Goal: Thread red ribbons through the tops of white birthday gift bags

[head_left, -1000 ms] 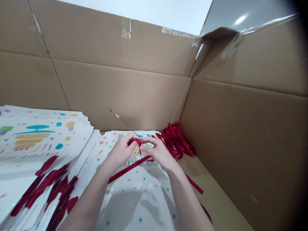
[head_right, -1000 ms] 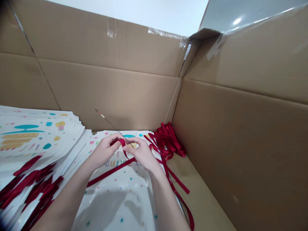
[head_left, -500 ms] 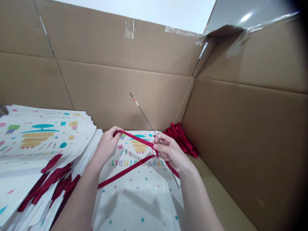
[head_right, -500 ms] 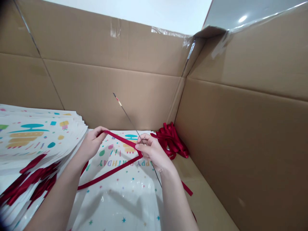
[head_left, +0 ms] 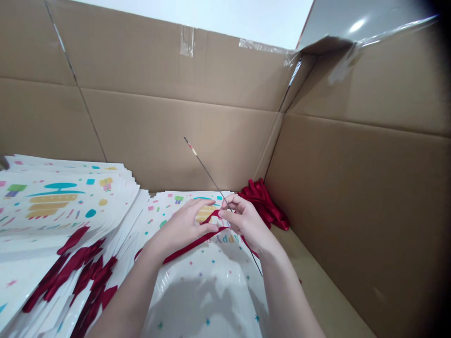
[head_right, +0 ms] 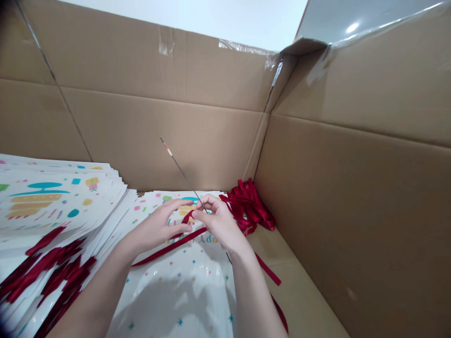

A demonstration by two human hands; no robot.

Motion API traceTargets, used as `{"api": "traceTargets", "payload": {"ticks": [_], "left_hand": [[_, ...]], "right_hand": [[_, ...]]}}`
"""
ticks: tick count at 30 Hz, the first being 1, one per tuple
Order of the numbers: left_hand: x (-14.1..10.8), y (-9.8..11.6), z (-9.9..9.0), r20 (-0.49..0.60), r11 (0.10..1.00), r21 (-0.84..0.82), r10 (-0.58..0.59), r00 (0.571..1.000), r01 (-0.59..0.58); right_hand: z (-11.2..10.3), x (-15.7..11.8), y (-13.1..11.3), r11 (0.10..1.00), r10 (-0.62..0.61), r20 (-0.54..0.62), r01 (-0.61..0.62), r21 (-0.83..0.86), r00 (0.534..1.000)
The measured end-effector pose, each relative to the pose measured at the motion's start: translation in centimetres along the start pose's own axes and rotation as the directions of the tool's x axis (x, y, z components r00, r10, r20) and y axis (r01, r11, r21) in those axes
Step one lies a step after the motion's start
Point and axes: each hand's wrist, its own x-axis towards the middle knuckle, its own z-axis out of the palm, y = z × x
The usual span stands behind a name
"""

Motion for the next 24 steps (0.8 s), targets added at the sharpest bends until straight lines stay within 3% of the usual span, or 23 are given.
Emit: {"api": "traceTargets", "payload": {"ticks": [4, 8, 12, 17, 24], "left_hand": [[0.2, 2.1, 0.6, -0.013, 0.993, -0.116, 0.027, 1.0, -0.028], [0.3, 2.1, -0.2, -0.082, 0.963, -0.268, -0.063, 0.995, 0.039], [0.1, 2.0, -1.2, -0.118, 0.862, -0.504, -0.142, 0.983, 0.064], [-0.3, 2.4, -1.8, -0.175, 0.794, -0.606, -0.193, 0.965, 0.049], [-1.1, 3.8, -2.8, -0.197, 0.86, -0.509, -0.156, 0.968, 0.034]], "right_hand": [[-0.7, -0.2, -0.1, 0.989, -0.11, -0.023, 0.107, -0.098, 0.994], [-3.3, -1.2, -1.0, 0.95, -0.201, -0.161, 0.153, -0.271, 0.966], [-4.6, -2.3, -1.9, 0.869, -0.302, -0.261, 0.153, -0.47, 0.917], [-2.7, -3.1, -2.7, 0.719, -0.389, -0.141, 0.205, -0.664, 0.91], [-0.4, -3.7, -2.8, 0.52, -0.494, 0.083, 0.371, -0.769, 0.865]]}}
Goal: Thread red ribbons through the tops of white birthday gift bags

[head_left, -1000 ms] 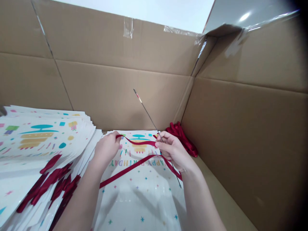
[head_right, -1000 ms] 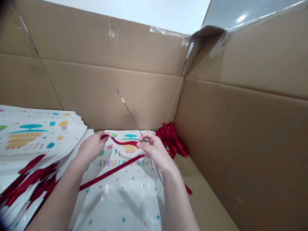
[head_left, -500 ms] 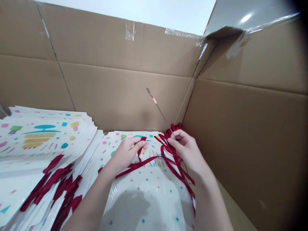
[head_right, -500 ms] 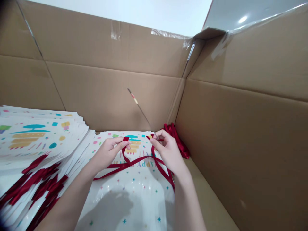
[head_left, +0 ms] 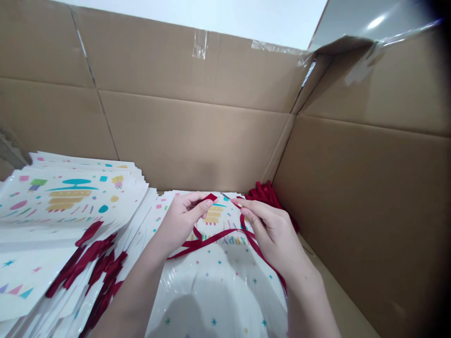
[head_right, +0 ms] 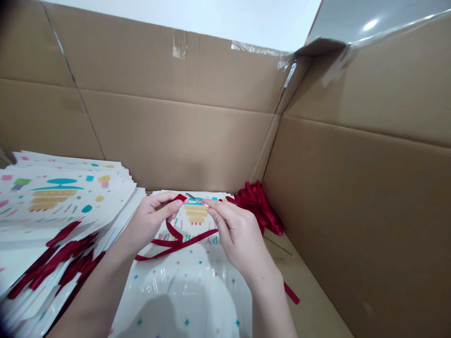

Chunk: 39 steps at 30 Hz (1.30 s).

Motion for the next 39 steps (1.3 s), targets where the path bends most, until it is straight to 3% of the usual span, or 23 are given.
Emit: {"api": "traceTargets", "payload": {"ticks": [8, 20, 39], "left_hand": [[-0.49, 1.02, 0.05, 0.058, 0.999, 0.037, -0.009, 0.998, 0.007], [-0.44, 0.71, 0.01, 0.103, 0.998, 0.06, -0.011, 0.995, 0.005], [-0.15, 0.26, 0.08, 0.079, 0.993, 0.118, 0.002, 0.997, -0.012]], "right_hand": [[0.46, 0.06, -0.44, 0.996, -0.042, 0.034, 0.045, -0.072, 0.999], [0.62, 0.06, 0.12, 0.992, -0.04, 0.04, 0.045, -0.122, 0.998], [0.74, 0.16, -0.01, 0.988, 0.015, 0.085, -0.001, -0.157, 0.996]]}}
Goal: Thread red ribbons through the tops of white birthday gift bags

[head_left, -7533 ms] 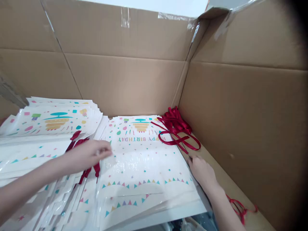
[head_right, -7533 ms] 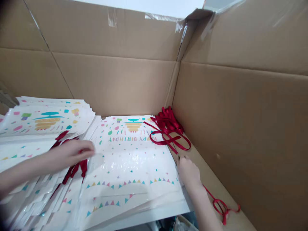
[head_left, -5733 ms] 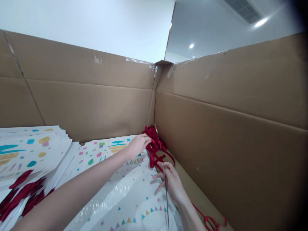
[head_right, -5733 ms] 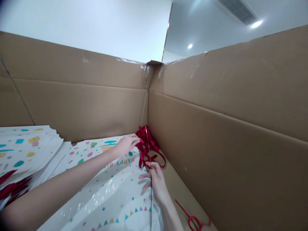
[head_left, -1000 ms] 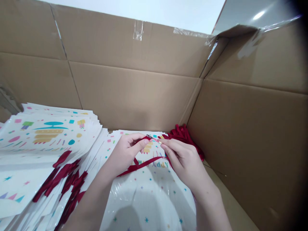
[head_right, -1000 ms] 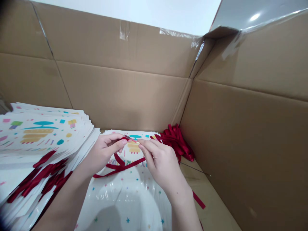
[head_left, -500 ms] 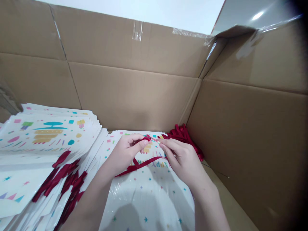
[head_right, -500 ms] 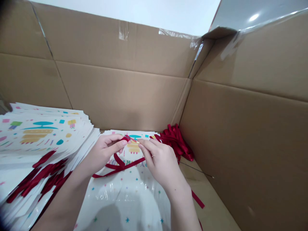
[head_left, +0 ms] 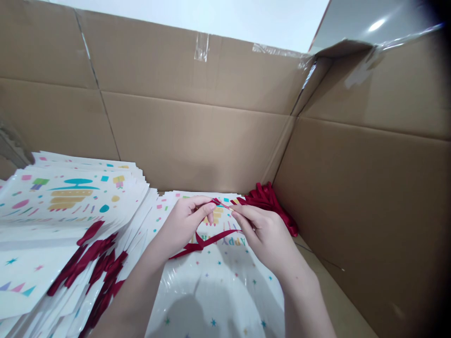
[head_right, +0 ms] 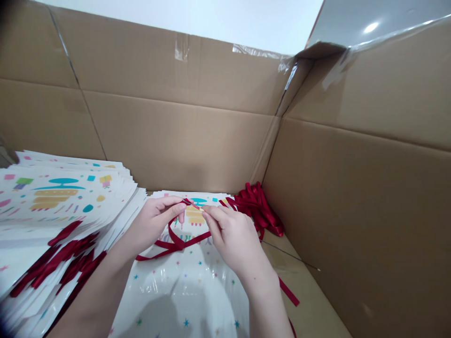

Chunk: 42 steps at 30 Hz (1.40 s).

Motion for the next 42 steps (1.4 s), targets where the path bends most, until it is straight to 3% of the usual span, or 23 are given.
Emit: {"api": "traceTargets", "payload": {"ticks": [11, 17, 23, 30, 35, 39, 42], "left_hand": [[0.5, -1.1, 0.7, -0.043, 0.997, -0.073, -0.005, 0.999, 0.002], [0.3, -1.3, 1.5, -0.085, 0.971, -0.238, -0.021, 0.996, 0.0], [0.5, -2.1, 1.3, -0.087, 0.988, -0.12, 0.089, 0.992, -0.099], [0.6, -2.2, -0.1, -0.049, 0.997, -0.053, 0.053, 0.997, -0.056], [0.7, -2.1, -0.9, -0.04, 0.992, 0.105, 0.081, 0.996, -0.077], [0.9, -2.5, -0.8, -0.052, 0.978, 0.169, 0.137, 0.989, -0.126], [1.0, -2.9, -0.4, -0.058, 0.992, 0.116, 0.064, 0.996, -0.057]], "right_hand": [[0.1, 0.1, -0.4, 0.998, 0.056, 0.041, -0.058, 0.032, 0.998], [-0.1, 0.1, -0.5, 0.996, 0.063, 0.073, -0.068, 0.065, 0.995], [-0.2, -0.1, -0.4, 0.998, 0.04, 0.098, -0.045, 0.05, 0.994], [-0.4, 0.0, -0.4, 0.997, 0.038, 0.116, -0.046, 0.062, 0.993], [-0.3, 0.0, -0.3, 0.997, 0.028, 0.106, -0.035, 0.074, 0.994], [-0.3, 0.0, -0.2, 0.997, 0.036, 0.106, -0.043, 0.065, 0.994], [-0.4, -0.1, -0.2, 0.997, 0.045, 0.091, -0.051, 0.058, 0.995]]}}
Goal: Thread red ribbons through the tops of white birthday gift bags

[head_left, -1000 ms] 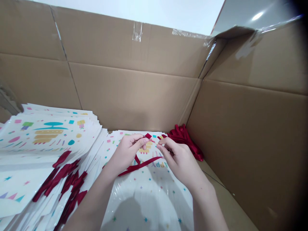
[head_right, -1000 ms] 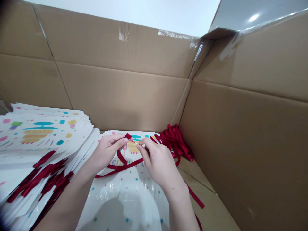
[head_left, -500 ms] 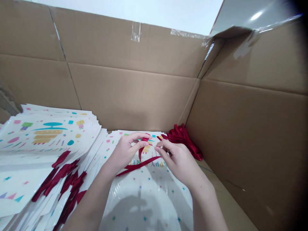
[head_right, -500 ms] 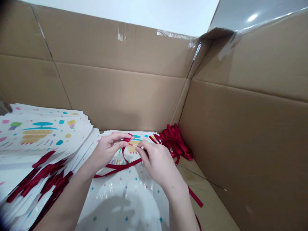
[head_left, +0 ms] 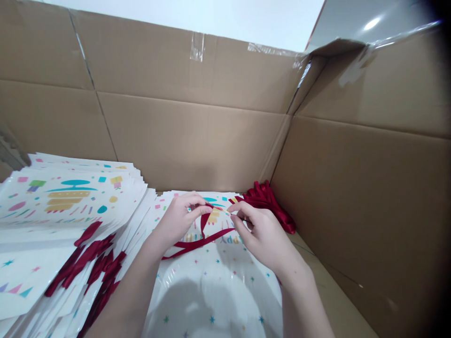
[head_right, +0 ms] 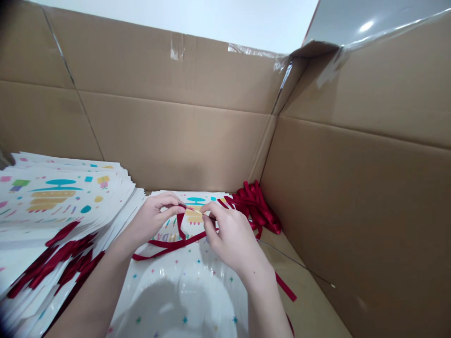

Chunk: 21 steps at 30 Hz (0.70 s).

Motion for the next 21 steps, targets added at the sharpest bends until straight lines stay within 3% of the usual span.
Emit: {"api": "traceTargets", "payload": {"ticks": [5, 8, 10, 12, 14, 16, 17, 18, 19, 20, 21], "left_hand": [[0.2, -0.1, 1.2, 0.041, 0.942, -0.316, -0.107, 0.993, 0.114], [0.3, 0.1, 1.4, 0.005, 0.926, -0.361, -0.119, 0.993, 0.112], [0.4, 0.1, 0.9, -0.092, 0.933, -0.346, -0.143, 0.985, 0.103], [0.6, -0.1, -0.4, -0.279, 0.93, -0.363, -0.167, 0.946, 0.057], [0.8, -0.4, -2.4, -0.535, 0.889, -0.447, -0.176, 0.826, -0.1], [0.8, -0.5, -4.8, -0.751, 0.8, -0.497, -0.203, 0.628, -0.336], [0.6, -0.4, -6.1, -0.818, 0.758, -0.486, -0.218, 0.532, -0.436], [0.4, -0.4, -7.2, -0.863, 0.732, -0.457, -0.227, 0.452, -0.505], [0.2, -0.2, -8.1, -0.887, 0.726, -0.428, -0.225, 0.402, -0.538], [-0.1, 0.0, -8.7, -0.902, 0.732, -0.403, -0.217, 0.372, -0.549], [-0.4, 0.2, -9.1, -0.907, 0.742, -0.39, -0.205, 0.369, -0.546]], "right_hand": [[1.1, 0.3, -0.4, 1.0, 0.003, -0.012, -0.003, 0.009, 1.0], [1.9, 0.5, -1.0, 1.0, -0.004, -0.013, 0.004, 0.005, 1.0], [1.8, 0.5, -1.4, 0.998, -0.059, -0.123, 0.057, -0.02, 0.991], [1.1, 0.0, -1.7, 0.99, -0.139, -0.3, 0.133, -0.04, 0.944], [-0.2, -0.7, -1.5, 0.989, -0.139, -0.469, 0.147, -0.02, 0.872], [-1.3, -1.3, -0.7, 0.996, -0.032, -0.557, 0.073, 0.052, 0.83], [-1.7, -1.5, 0.0, 0.996, 0.039, -0.545, 0.012, 0.089, 0.837], [-1.8, -1.5, 0.9, 0.992, 0.107, -0.49, -0.059, 0.112, 0.865], [-1.7, -1.4, 2.0, 0.985, 0.169, -0.394, -0.137, 0.108, 0.903], [-1.3, -1.2, 3.3, 0.975, 0.222, -0.258, -0.211, 0.072, 0.94], [-0.6, -1.0, 4.6, 0.963, 0.268, -0.108, -0.268, 0.007, 0.957]]}}
